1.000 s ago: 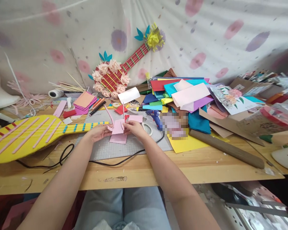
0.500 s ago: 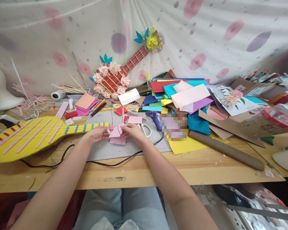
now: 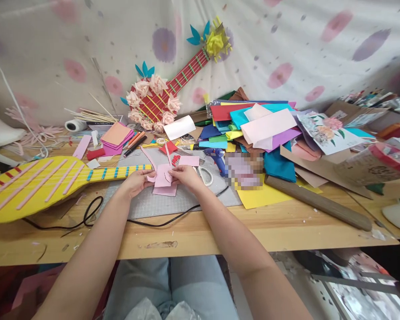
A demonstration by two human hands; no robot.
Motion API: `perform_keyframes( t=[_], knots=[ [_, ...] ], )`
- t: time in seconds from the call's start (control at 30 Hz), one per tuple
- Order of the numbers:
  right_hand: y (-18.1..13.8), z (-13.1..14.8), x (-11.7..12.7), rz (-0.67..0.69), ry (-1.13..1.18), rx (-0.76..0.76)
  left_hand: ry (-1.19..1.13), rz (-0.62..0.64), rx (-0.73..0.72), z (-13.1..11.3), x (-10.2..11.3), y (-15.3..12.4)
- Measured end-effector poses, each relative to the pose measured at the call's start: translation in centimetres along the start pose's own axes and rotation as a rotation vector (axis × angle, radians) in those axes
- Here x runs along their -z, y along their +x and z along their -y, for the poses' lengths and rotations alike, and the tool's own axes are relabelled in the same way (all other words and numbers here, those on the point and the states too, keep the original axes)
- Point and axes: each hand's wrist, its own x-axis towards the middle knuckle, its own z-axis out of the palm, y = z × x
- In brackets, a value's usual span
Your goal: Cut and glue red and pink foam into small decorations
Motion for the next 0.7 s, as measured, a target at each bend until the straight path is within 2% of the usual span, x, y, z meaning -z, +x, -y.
perform_keyframes(
  t=[0.7],
  knots=[
    [0.9, -1.1, -0.2, -0.070, -0.040, 0.060, 0.056, -0.057, -0.083, 0.7, -0.3, 0.7]
  ],
)
